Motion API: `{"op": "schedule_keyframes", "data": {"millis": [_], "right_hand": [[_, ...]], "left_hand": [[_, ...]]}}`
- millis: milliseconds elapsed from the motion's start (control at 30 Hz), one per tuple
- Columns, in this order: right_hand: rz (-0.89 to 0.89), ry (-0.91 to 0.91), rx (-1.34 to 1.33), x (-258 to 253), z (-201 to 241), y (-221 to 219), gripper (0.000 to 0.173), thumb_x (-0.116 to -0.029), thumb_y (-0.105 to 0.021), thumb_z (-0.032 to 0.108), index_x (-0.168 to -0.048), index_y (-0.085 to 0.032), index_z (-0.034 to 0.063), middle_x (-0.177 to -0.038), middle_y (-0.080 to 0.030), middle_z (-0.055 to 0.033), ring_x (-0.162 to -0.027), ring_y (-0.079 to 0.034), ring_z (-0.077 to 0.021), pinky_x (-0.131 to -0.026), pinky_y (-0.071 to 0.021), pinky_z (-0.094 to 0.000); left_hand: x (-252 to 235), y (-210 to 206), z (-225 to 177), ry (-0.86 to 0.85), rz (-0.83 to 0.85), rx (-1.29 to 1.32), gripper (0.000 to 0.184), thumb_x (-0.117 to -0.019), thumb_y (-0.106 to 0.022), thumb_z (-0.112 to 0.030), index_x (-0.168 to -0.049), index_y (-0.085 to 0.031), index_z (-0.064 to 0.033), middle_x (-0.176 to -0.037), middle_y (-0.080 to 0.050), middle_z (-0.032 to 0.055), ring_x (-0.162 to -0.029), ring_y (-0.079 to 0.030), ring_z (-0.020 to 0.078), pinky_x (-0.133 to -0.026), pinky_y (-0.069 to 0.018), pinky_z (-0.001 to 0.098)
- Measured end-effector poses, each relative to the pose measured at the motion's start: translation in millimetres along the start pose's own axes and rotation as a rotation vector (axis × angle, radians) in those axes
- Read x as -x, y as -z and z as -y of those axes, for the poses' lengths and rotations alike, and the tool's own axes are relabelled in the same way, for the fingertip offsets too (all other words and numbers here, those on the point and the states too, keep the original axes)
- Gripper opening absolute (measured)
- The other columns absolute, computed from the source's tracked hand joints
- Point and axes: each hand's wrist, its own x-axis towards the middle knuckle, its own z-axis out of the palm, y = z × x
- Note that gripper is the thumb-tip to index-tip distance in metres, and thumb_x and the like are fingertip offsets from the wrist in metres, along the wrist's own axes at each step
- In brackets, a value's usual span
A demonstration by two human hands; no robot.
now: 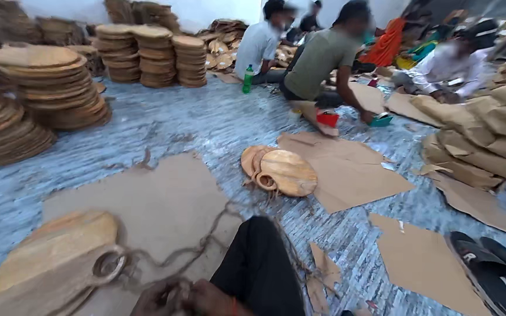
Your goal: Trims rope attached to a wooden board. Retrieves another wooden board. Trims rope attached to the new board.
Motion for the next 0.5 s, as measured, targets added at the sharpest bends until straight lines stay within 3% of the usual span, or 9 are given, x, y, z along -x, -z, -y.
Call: {"op": "schedule_keyframes", "data": {"millis": [67, 167, 267, 367, 433, 500], "right_hand": [[0.007, -0.083, -0.027, 4, 6, 1, 0.036, -0.1086, -0.039, 0.032, -0.098, -0.061, 0.0052, -0.067, -0.054, 0.0076, -0.05, -0.046, 0.0003, -0.046, -0.0415, -0.0183], [0.079, -0.099, -0.116, 0, 2, 0, 0.039, -0.1075, -0.036, 0.037, -0.097, -0.061, 0.0092, -0.064, -0.056, 0.0102, -0.049, -0.048, 0.0011, -0.046, -0.0428, -0.0168], [0.122, -0.097, -0.148, -1, -3, 2, 0.044, -0.1046, -0.041, 0.047, -0.1, -0.063, 0.0094, -0.065, -0.057, 0.0097, -0.052, -0.053, -0.0015, -0.049, -0.0475, -0.019], [0.176, -0.174, -0.147, 4, 2, 7, 0.042, -0.1042, -0.046, 0.045, -0.116, -0.06, 0.0071, -0.074, -0.062, 0.0056, -0.06, -0.06, -0.0058, -0.055, -0.0531, -0.0221], [0.179, -0.215, -0.141, 9, 7, 10, 0.036, -0.1054, -0.047, 0.041, -0.116, -0.06, 0.0087, -0.074, -0.061, 0.0062, -0.058, -0.058, -0.0047, -0.053, -0.0507, -0.0203], [0.146, -0.214, -0.116, 15, 13, 10, 0.029, -0.1061, -0.046, 0.037, -0.109, -0.059, 0.0112, -0.07, -0.054, 0.0089, -0.053, -0.049, -0.0014, -0.048, -0.0423, -0.017]], "left_hand": [[-1, -8, 0, 0.072, -0.105, -0.056, 0.028, -0.0905, -0.07, -0.015, -0.114, -0.07, -0.0003, -0.103, -0.073, 0.0003, -0.09, -0.069, 0.0064, -0.083, -0.059, 0.0271], [0, -4, 10, 0.148, -0.111, -0.055, 0.032, -0.0917, -0.073, -0.025, -0.112, -0.071, -0.001, -0.103, -0.073, 0.0035, -0.092, -0.069, 0.01, -0.086, -0.0588, 0.0305], [-2, -2, 15, 0.137, -0.093, -0.011, 0.022, -0.093, -0.07, -0.015, -0.109, -0.071, -0.0003, -0.096, -0.072, 0.0042, -0.083, -0.068, 0.0103, -0.079, -0.0582, 0.0299], [-1, -1, 14, 0.132, -0.096, 0.122, 0.016, -0.0918, -0.067, -0.006, -0.107, -0.065, -0.0007, -0.09, -0.069, 0.0026, -0.078, -0.065, 0.0086, -0.075, -0.0567, 0.0276], [-1, 0, 11, 0.16, -0.087, 0.168, 0.018, -0.0902, -0.07, -0.006, -0.106, -0.063, -0.0017, -0.089, -0.068, 0.0009, -0.08, -0.065, 0.0075, -0.077, -0.0562, 0.027], [-1, -1, 7, 0.179, -0.069, 0.174, 0.019, -0.09, -0.07, -0.008, -0.107, -0.064, -0.0025, -0.09, -0.068, -0.0003, -0.081, -0.064, 0.0064, -0.078, -0.0551, 0.0258]]}}
